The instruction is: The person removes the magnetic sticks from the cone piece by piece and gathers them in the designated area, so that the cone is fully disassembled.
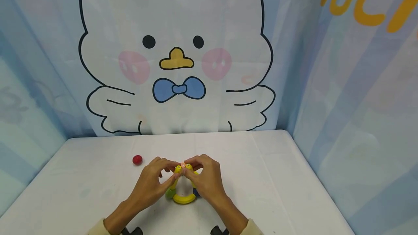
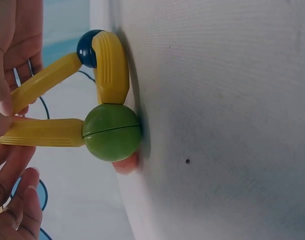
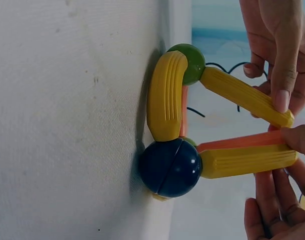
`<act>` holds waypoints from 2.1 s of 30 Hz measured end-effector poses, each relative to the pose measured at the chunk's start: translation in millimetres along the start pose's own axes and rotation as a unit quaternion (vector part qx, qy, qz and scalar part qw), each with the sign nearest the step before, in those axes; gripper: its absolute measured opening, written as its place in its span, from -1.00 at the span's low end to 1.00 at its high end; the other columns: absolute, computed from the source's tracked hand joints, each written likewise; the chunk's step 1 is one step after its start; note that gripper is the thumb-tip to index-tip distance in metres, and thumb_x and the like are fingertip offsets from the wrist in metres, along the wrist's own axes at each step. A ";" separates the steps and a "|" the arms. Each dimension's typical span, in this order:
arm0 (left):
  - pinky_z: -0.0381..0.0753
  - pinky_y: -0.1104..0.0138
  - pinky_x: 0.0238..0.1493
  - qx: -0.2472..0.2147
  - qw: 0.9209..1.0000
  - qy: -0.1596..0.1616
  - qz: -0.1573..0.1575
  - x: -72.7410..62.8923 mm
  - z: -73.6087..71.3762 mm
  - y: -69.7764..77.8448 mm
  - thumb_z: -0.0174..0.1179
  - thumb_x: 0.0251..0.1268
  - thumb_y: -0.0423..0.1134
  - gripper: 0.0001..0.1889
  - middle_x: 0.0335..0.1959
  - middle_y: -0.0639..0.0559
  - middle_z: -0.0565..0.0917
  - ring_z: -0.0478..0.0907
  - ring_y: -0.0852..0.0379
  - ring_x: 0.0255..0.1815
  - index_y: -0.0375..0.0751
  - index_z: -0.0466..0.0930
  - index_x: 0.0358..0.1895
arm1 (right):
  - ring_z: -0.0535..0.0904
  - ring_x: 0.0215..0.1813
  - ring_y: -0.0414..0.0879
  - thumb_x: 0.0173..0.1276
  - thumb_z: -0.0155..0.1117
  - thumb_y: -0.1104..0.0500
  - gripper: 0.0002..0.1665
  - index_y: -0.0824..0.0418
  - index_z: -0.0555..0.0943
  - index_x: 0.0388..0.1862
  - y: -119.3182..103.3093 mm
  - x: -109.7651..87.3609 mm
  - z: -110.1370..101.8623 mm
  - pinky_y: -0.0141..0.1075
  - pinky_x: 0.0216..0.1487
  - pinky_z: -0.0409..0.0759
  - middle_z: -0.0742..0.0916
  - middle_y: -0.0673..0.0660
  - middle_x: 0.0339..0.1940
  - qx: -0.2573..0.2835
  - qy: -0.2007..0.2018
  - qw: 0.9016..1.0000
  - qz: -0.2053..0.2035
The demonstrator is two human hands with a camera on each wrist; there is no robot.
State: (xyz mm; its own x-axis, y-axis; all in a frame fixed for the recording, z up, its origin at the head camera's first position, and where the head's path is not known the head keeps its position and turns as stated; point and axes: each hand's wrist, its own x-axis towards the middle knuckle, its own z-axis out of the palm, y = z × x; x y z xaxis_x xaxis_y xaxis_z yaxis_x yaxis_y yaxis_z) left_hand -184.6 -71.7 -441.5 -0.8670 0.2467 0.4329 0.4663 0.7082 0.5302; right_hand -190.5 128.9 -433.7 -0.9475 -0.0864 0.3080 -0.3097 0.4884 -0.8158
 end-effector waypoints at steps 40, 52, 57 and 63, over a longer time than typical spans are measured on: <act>0.70 0.28 -0.08 0.056 0.989 -0.080 -0.109 -30.5 -63.1 -44.9 0.59 0.17 -0.25 -0.78 -0.31 0.31 0.68 0.53 0.17 -0.18 0.10 0.79 -0.16 | 0.69 -0.21 -0.27 0.30 0.63 0.06 -0.82 -0.11 0.84 -0.13 0.9 -0.4 -0.7 -0.29 -0.12 0.74 0.76 -0.18 -0.26 -0.003 0.018 1.000 -0.003; 0.63 0.31 -0.11 0.109 0.967 -0.181 -0.142 -29.7 -57.3 -62.9 0.66 0.05 -0.24 -0.75 -0.42 0.31 0.59 0.44 0.24 -0.27 0.16 0.74 -0.37 | 0.70 -0.21 -0.26 0.33 0.61 0.07 -0.84 -0.07 0.84 -0.12 1.3 -0.9 -1.1 -0.34 -0.16 0.73 0.76 -0.17 -0.26 -0.002 0.015 1.000 -0.006; 0.61 0.26 -0.12 0.107 0.959 -0.215 -0.149 -26.7 -54.8 -64.1 0.68 0.00 -0.22 -0.73 -0.41 0.23 0.57 0.44 0.21 -0.29 0.13 0.71 -0.39 | 0.69 -0.20 -0.25 0.34 0.60 0.08 -0.83 -0.06 0.84 -0.11 2.1 -1.0 -1.1 -0.41 -0.19 0.71 0.76 -0.15 -0.24 -0.003 0.010 1.000 -0.004; 0.57 0.31 -0.16 0.106 0.959 -0.223 -0.140 -26.2 -54.4 -64.4 0.69 -0.01 -0.22 -0.70 -0.43 0.26 0.57 0.44 0.22 -0.28 0.16 0.69 -0.40 | 0.70 -0.20 -0.24 0.33 0.60 0.11 -0.83 -0.05 0.84 -0.10 2.1 -0.7 -2.3 -0.41 -0.20 0.72 0.76 -0.14 -0.24 0.000 0.006 1.000 -0.006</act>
State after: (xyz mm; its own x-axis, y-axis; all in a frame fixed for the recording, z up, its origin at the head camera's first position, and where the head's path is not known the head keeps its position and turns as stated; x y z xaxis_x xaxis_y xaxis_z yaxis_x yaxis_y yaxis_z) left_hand -182.3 -159.7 -447.3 -0.9640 0.2519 -0.0851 0.1985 0.8947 0.4001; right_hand -190.3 132.0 -434.5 -0.9425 -0.0817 0.3242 -0.3215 0.4871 -0.8120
